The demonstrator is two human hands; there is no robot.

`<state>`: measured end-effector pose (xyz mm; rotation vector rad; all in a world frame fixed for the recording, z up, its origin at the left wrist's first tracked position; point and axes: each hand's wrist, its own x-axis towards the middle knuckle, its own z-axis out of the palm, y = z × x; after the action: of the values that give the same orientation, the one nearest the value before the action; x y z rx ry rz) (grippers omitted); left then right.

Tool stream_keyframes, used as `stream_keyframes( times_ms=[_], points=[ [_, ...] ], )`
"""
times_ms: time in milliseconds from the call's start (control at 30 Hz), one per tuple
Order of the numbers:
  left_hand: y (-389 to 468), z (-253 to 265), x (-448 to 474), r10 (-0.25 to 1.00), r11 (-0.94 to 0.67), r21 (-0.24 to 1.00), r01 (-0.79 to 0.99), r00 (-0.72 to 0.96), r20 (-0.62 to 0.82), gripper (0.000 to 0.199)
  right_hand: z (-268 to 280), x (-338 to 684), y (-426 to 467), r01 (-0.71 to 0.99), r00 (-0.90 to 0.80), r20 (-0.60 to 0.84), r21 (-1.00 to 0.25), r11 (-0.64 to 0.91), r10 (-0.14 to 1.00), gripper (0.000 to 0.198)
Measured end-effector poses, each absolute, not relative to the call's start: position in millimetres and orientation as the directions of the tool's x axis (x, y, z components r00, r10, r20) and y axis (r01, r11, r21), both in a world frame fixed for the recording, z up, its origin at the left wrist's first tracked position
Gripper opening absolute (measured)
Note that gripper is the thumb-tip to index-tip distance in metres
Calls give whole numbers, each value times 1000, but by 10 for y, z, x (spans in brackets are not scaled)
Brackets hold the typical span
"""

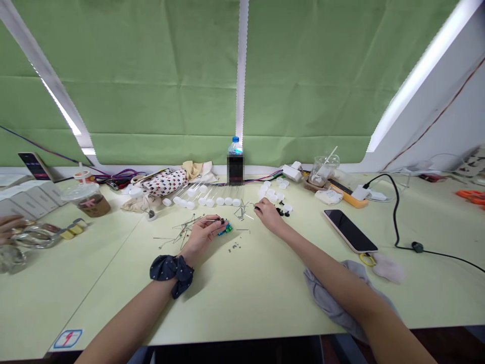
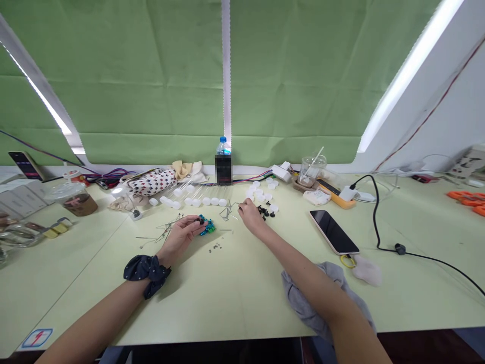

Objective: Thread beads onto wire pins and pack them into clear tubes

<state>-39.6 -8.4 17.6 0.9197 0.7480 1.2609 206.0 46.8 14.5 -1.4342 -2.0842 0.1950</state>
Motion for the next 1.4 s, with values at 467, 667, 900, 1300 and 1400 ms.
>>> stream_keyframes(
  times_ms=[467, 667, 900, 1300, 1400],
  points=[
    [-101, 115, -362, 984, -4, 925, -380, 163, 71, 25, 458, 1692, 22, -98, -439, 117, -992, 82, 891, 38],
    [-108, 100, -355, 988, -38, 948, -317, 129, 83, 27, 408, 1580, -38, -88, -393, 185, -983, 164, 900, 31],
    [-130, 111, -352, 989, -89, 969, -229, 94, 113, 26, 308, 1549, -39, -99, -378, 218, -976, 195, 900, 32],
    [-156, 121, -352, 976, -183, 973, -144, 94, 198, 24, 291, 1540, -53, -125, -367, 195, -979, 160, 910, 34],
    [-159, 108, -344, 971, -208, 967, -146, 90, 222, 22, 284, 1536, -56, -160, -365, 201, -975, 151, 909, 33]
  ],
)
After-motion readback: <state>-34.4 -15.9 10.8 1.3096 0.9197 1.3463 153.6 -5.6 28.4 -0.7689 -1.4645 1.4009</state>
